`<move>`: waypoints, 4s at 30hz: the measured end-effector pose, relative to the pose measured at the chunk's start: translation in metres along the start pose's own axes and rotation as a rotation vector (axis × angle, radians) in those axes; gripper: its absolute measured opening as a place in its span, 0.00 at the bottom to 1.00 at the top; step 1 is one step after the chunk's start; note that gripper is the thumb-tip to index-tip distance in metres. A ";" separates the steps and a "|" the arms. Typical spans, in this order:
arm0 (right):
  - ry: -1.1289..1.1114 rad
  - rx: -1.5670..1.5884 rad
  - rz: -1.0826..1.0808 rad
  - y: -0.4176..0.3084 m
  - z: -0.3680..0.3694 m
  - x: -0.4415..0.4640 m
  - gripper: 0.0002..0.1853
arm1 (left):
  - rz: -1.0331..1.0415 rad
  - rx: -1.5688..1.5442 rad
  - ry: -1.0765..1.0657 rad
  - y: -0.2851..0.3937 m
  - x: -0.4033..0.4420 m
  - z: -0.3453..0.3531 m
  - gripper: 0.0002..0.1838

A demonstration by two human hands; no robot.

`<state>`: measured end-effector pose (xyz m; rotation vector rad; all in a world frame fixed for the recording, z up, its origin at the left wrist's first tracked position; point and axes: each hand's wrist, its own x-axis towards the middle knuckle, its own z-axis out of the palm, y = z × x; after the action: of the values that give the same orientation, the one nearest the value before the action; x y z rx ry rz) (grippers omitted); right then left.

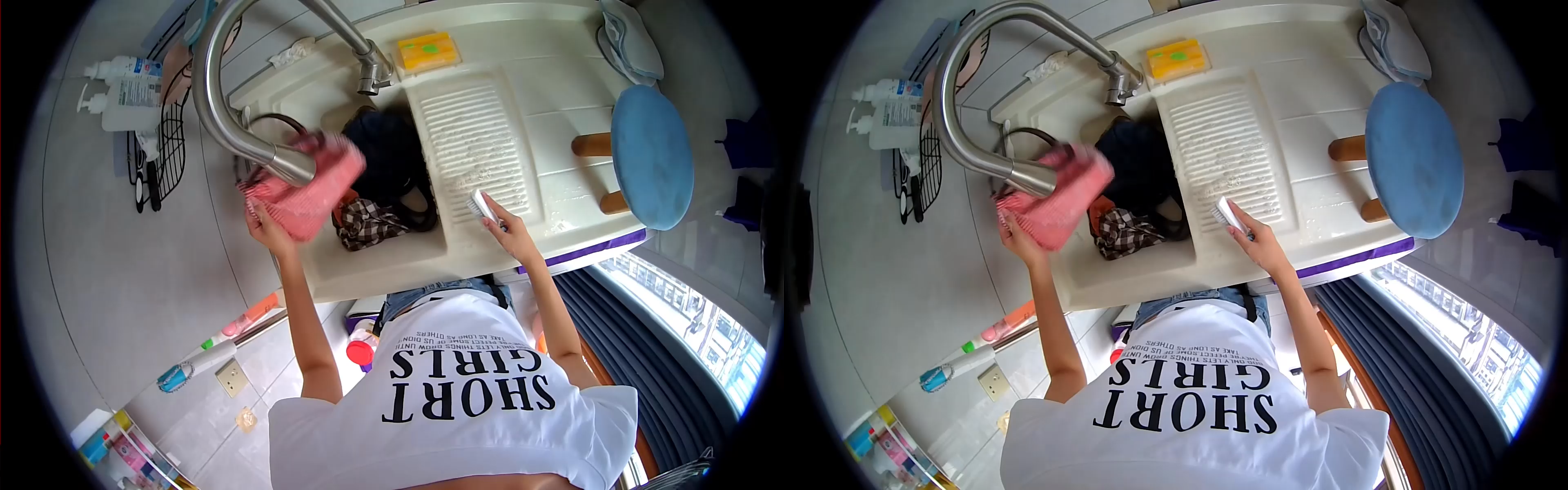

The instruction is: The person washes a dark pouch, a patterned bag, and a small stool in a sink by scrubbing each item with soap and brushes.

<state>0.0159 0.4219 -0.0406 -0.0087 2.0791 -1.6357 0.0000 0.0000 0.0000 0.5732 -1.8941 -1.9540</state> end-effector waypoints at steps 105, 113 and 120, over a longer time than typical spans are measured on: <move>0.234 -0.992 -0.740 -0.034 0.135 0.078 0.35 | -0.461 -0.978 -0.230 -0.016 -0.089 0.005 0.15; 0.110 -1.069 -0.763 -0.033 0.156 0.057 0.33 | -0.301 -1.102 -0.200 -0.011 -0.096 -0.002 0.24; -0.003 -1.060 -0.730 -0.022 0.161 0.046 0.29 | -0.310 -1.038 -0.169 -0.009 -0.097 0.000 0.23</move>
<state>0.0304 0.2550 -0.0638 -1.2122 2.8556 -0.5885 0.0826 0.0509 -0.0054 0.3784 -0.6372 -2.8521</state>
